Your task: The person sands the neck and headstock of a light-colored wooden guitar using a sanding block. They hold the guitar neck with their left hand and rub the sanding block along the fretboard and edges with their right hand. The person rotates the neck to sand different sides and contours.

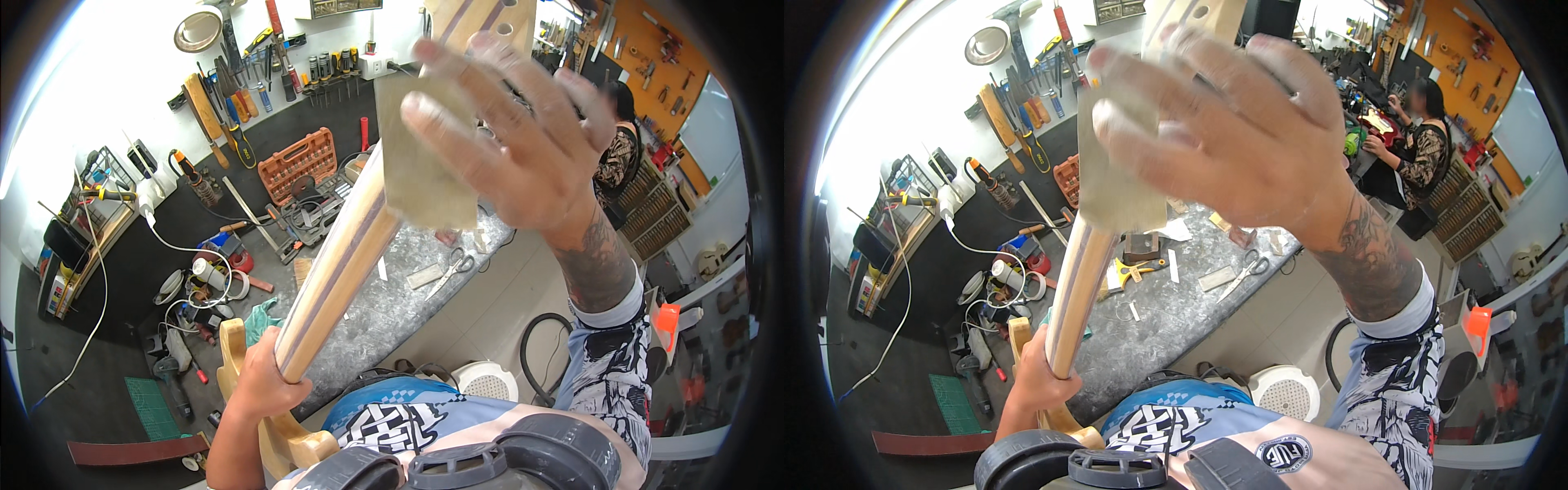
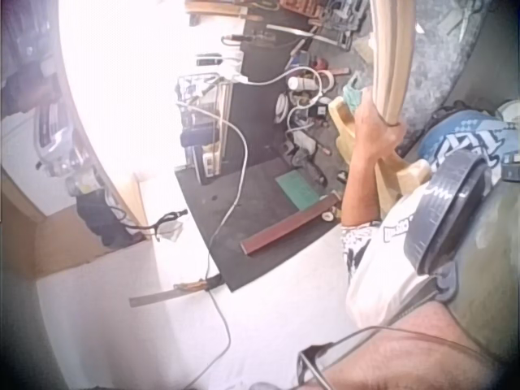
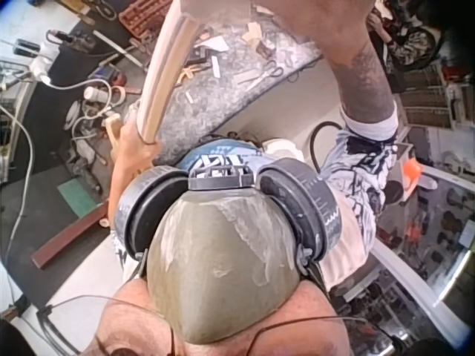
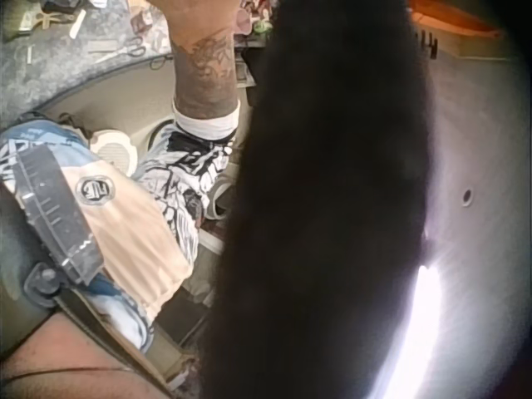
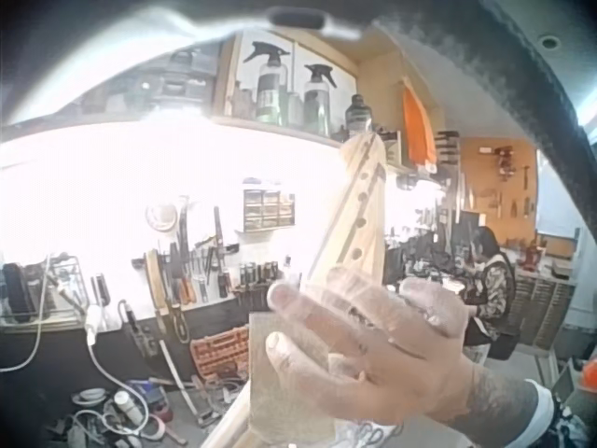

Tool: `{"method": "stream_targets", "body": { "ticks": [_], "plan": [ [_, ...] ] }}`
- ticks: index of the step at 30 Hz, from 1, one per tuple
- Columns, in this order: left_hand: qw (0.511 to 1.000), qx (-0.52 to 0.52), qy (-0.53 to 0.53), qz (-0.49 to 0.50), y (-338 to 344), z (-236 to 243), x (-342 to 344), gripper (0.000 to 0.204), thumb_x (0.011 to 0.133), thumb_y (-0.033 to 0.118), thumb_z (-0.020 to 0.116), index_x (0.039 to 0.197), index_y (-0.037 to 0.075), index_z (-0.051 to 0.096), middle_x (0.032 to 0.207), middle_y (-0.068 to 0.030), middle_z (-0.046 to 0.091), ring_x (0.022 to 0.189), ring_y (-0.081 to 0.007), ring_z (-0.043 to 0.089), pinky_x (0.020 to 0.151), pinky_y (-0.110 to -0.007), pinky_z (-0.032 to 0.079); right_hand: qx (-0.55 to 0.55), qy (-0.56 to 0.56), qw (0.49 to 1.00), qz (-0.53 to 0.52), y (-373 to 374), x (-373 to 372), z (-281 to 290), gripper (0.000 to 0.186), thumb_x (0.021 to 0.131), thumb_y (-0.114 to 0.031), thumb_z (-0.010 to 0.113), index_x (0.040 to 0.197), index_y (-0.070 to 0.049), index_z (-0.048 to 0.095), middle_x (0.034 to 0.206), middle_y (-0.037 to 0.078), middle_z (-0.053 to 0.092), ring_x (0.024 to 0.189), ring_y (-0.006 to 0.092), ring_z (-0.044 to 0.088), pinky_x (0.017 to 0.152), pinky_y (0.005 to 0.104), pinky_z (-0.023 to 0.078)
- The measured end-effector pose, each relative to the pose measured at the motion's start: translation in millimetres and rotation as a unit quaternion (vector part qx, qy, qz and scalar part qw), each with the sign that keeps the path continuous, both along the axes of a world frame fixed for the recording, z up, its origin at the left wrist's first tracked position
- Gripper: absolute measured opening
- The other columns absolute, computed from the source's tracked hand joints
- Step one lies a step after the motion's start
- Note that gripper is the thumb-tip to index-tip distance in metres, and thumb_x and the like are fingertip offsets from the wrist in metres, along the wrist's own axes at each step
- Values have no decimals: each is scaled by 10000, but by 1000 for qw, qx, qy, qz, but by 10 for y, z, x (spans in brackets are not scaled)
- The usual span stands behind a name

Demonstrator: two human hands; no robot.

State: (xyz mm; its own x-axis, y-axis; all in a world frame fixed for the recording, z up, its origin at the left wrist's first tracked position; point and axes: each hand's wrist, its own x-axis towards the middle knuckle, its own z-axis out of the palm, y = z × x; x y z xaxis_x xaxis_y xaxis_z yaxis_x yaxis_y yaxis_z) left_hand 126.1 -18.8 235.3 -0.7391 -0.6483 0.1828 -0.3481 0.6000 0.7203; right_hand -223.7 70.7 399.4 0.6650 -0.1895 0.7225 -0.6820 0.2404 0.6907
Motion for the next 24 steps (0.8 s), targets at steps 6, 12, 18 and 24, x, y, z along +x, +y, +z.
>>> {"method": "stream_targets", "body": {
  "ticks": [6,12,18,24],
  "plan": [
    [1000,18,4,-6,-2,-35,-72,511,595,59,728,1079,-2,576,860,-132,631,752,-285,645,733,-358,518,91,1,994,55,45,-111,-202,234,903,-277,712,1099,-384,642,1317,-36,693,1181,243,679,1206,422,137],
    [1000,20,3,-9,-15,-40,-56,507,593,58,722,1073,-4,572,844,-130,620,744,-287,639,723,-366,512,116,20,991,70,86,-150,-194,332,813,-288,800,1086,-432,678,1372,-77,646,1274,337,620,1232,534,-137],
    [1000,17,-5,-19,27,25,-96,466,622,54,730,1044,-22,547,859,-183,642,799,-391,662,738,-408,520,102,19,993,53,23,-272,-199,385,793,-235,808,1082,-447,666,1379,-65,638,1273,327,622,1237,521,-9],
    [999,27,-19,-5,10,15,-83,466,621,57,734,1042,-18,549,854,-185,637,796,-396,657,737,-407,518,234,-35,951,200,187,-111,-168,393,824,-108,725,1086,-390,646,1379,2,621,1115,367,711,1213,536,196]
  ]
}}
